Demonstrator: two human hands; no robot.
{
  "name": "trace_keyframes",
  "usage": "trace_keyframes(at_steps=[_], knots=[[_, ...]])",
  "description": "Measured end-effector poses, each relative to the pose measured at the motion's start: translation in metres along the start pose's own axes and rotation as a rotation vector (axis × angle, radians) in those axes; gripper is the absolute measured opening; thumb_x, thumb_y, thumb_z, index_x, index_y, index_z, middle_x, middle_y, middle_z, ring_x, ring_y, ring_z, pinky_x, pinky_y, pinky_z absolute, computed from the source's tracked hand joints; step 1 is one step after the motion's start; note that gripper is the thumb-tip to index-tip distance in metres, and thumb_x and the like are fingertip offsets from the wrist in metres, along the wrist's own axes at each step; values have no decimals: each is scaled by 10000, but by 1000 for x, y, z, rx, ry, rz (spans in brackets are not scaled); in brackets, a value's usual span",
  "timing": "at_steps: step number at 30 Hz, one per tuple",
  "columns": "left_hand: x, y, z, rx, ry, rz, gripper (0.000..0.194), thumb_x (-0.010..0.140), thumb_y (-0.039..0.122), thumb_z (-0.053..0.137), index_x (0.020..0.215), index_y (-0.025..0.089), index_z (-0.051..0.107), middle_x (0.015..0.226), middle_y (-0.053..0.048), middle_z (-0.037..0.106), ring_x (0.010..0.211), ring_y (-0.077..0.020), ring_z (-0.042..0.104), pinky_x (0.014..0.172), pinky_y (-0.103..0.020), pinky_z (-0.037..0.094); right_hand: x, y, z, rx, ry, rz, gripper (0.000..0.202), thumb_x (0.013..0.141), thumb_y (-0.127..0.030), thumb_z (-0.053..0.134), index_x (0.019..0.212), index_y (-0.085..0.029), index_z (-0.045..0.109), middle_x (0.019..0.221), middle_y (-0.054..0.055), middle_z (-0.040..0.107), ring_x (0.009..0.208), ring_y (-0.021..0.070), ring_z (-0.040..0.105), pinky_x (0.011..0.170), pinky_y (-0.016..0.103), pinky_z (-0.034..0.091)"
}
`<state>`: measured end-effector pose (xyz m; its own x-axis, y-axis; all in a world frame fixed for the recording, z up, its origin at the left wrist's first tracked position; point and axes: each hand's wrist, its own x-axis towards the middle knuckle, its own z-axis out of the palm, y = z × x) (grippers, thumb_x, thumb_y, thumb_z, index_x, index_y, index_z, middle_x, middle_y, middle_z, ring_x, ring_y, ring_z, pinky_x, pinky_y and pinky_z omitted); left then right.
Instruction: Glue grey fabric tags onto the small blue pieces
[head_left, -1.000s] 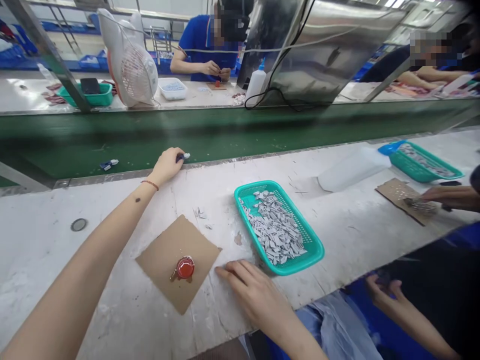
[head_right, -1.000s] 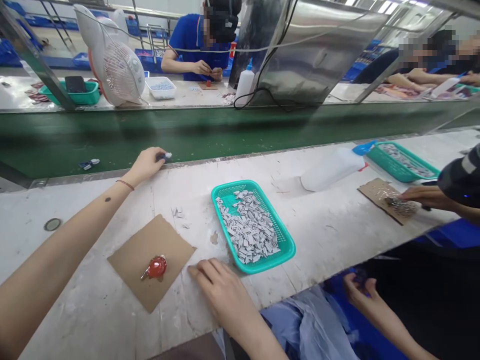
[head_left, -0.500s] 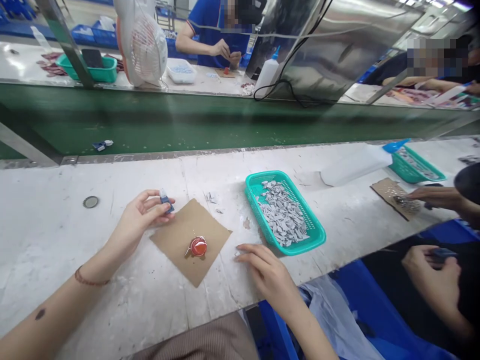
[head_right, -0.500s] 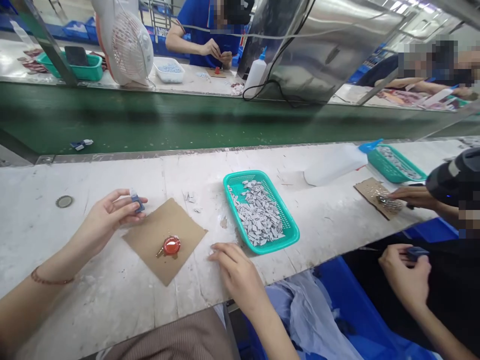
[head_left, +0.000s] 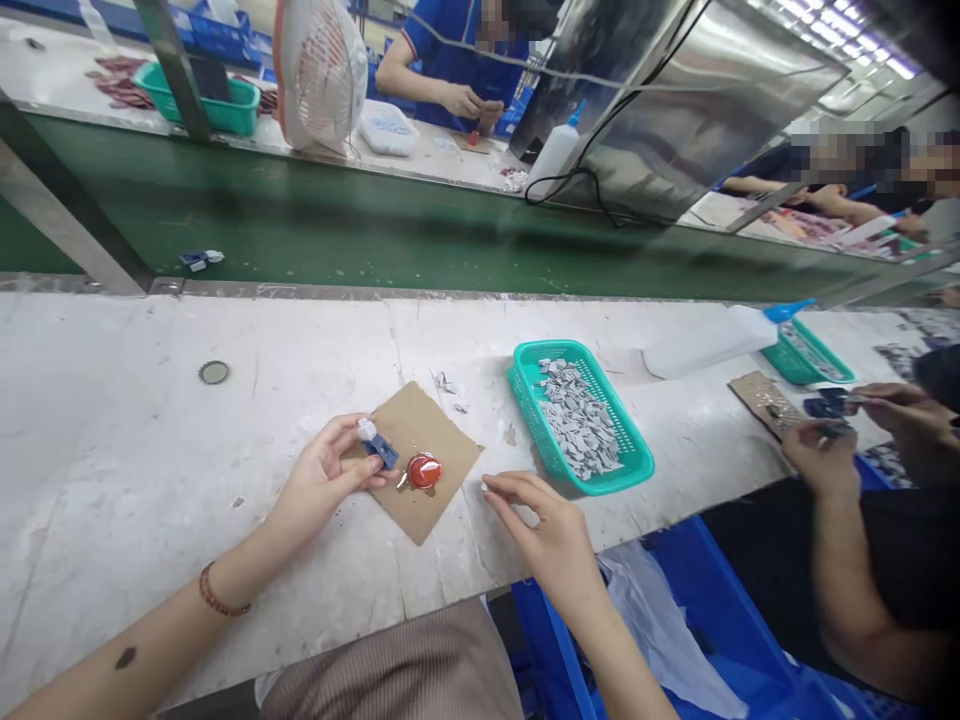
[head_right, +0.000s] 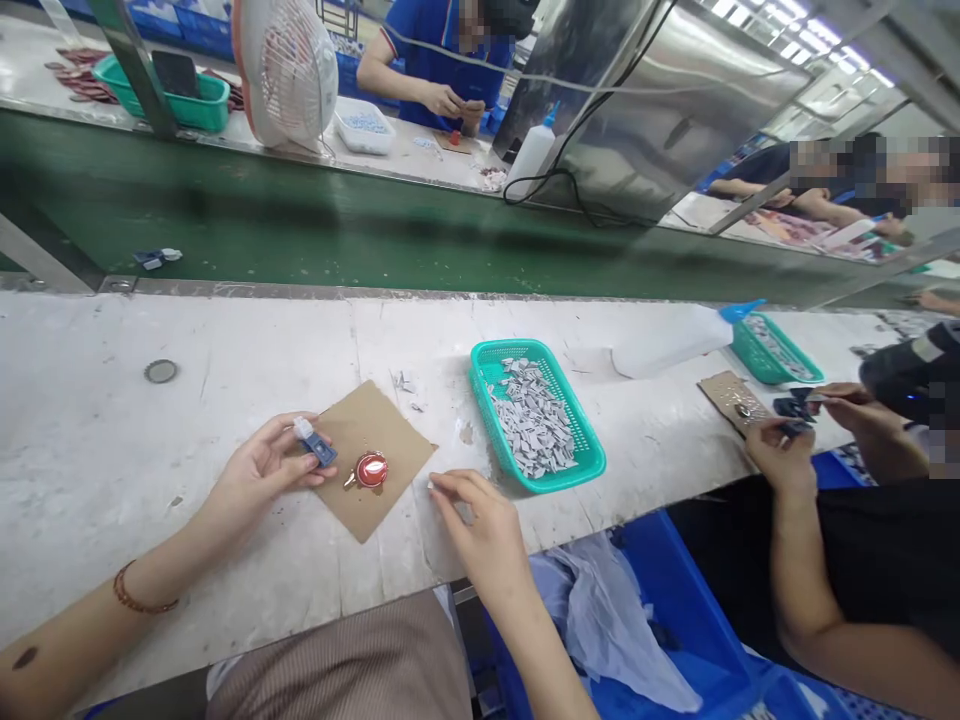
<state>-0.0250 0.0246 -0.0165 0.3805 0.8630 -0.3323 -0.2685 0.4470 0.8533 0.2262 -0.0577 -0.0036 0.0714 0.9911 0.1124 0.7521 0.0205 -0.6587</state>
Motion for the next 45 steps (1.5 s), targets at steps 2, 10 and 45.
trace_keyframes(at_steps=[2, 10, 45], knots=[[0, -5, 1, 13, -9, 11, 399, 753, 317, 769, 1092, 200, 593, 1059, -49, 672, 815, -180, 721, 741, -287, 583, 10, -16, 1, 57, -9, -31, 166, 930, -313, 593, 947, -228, 734, 945, 71, 715, 878, 227, 685, 790, 363, 564], [0, -17, 1, -11, -31, 120, 225, 750, 254, 768, 936, 180, 665, 990, -53, 708, 847, -164, 682, 764, -274, 558, 39, -43, 18, 104, -138, -189, 156, 922, -260, 606, 962, -240, 755, 903, 69, 695, 852, 212, 674, 769, 345, 562], [-28, 1, 17, -107, -100, 239, 124, 814, 157, 728, 854, 194, 617, 840, 12, 718, 807, -107, 695, 746, -208, 552, 40, -103, 10, 672, -224, 159, 94, 780, -241, 776, 867, -272, 792, 952, 43, 691, 924, 183, 663, 810, 304, 560]])
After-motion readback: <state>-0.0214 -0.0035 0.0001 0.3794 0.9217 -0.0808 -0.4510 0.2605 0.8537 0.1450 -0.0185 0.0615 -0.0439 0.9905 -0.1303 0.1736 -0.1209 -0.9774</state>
